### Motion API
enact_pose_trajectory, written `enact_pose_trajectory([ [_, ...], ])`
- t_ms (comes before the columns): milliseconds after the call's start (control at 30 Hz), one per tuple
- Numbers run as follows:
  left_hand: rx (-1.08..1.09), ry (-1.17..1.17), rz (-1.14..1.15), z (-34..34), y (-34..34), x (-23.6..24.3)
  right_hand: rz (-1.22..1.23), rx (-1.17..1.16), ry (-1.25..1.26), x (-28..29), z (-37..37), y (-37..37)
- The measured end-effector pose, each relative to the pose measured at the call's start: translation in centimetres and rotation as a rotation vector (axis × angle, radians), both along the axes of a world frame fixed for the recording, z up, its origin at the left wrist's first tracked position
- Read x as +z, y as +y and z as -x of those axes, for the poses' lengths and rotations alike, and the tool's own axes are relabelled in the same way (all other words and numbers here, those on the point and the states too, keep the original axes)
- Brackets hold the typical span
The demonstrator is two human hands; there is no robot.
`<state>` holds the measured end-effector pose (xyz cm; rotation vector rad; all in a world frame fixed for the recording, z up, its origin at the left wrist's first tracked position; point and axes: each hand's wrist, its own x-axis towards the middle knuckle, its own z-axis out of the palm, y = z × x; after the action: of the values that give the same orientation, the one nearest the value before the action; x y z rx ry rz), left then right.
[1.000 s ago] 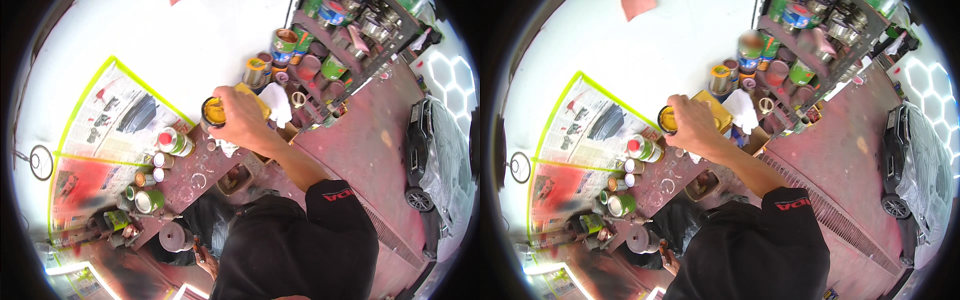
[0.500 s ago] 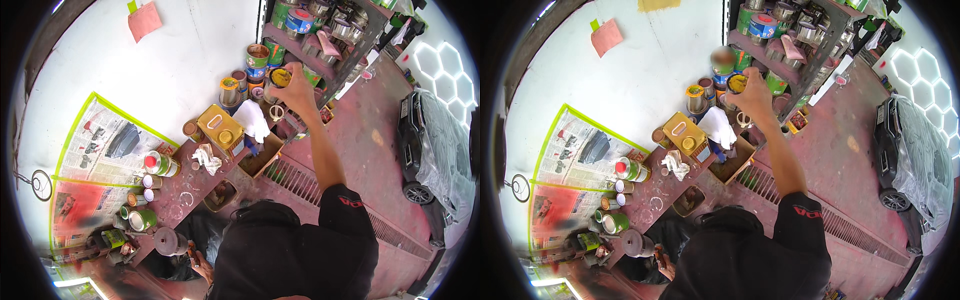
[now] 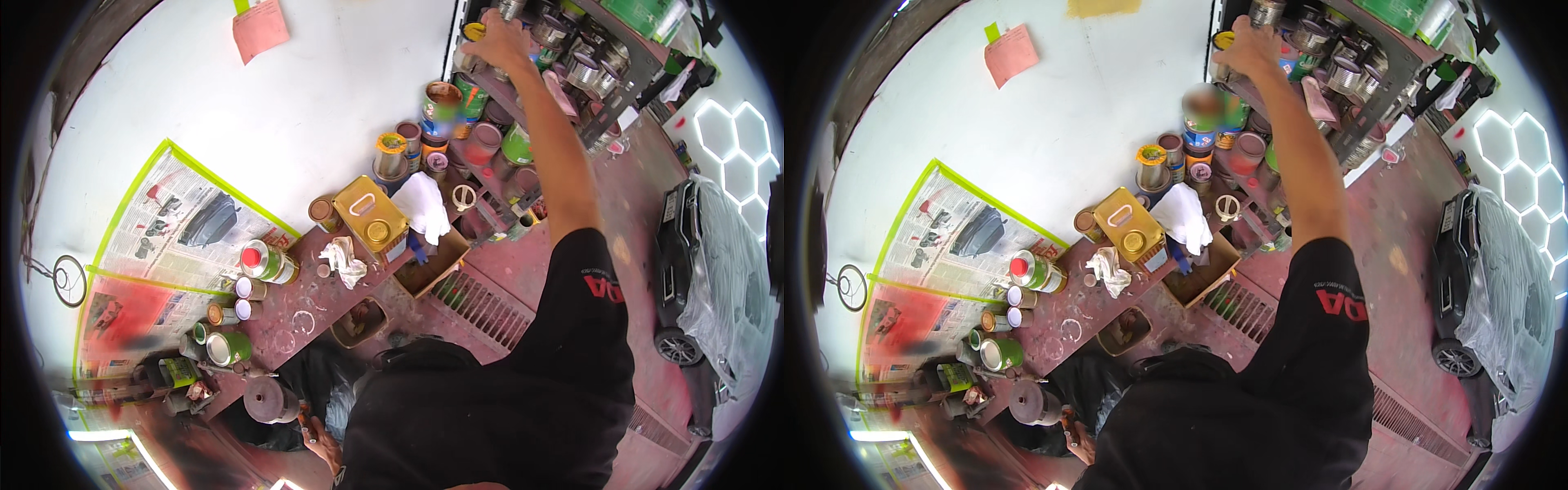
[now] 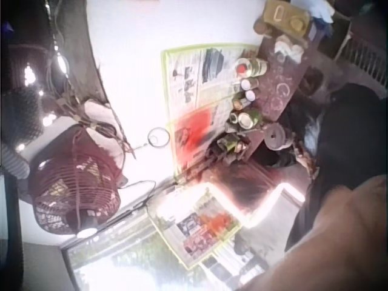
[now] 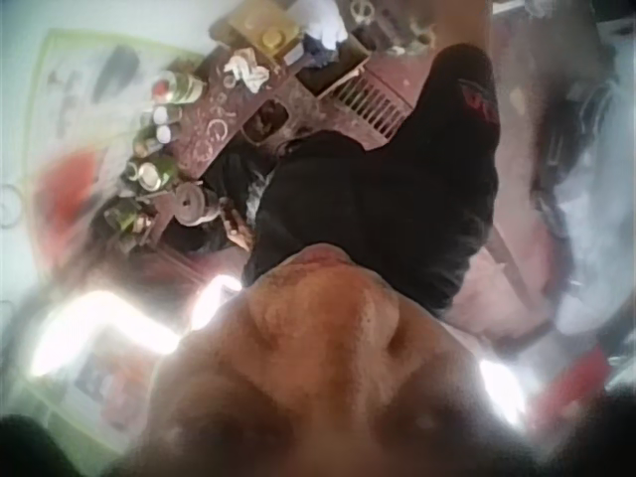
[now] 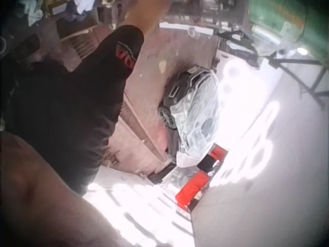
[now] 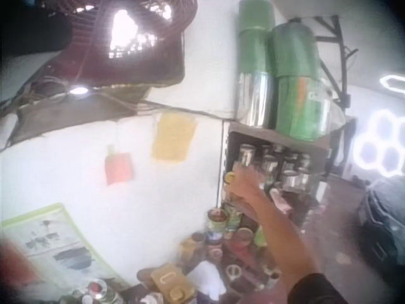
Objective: The person pours liquid from a yellow tin into a spray gun cup, then sprays the mixture onto a wall to test the flow. They wipe the cup and gun with a cloth, add more liquid from a green can, and continue mixing and testing the spray gun in a cluttered workshop.
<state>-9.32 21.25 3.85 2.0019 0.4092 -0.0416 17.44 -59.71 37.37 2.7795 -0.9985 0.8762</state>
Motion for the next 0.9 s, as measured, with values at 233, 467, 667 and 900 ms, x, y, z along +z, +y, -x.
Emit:
enact_pose_trajectory([
  [233, 0.034, 0.0, -0.025, 1.4, 1.6, -1.0, 0.081, -0.129, 0.217, -1.1, -2.8, -4.9],
  [467, 0.167, 0.001, 0.07, 2.2, 3.2, -3.9, 0.164, -0.207, 0.275, -1.8, -2.9, -4.1],
  [667, 0.193, 0.039, -0.022, 1.6, 2.5, -3.8, 0.272, -0.153, 0.176, -3.9, -3.8, -3.4],
  [900, 0.19, -0.083, 0.031, -0.5, 0.0, -4.0, 0.265, -0.117, 0.193, -3.9, -3.5, -4.4],
])
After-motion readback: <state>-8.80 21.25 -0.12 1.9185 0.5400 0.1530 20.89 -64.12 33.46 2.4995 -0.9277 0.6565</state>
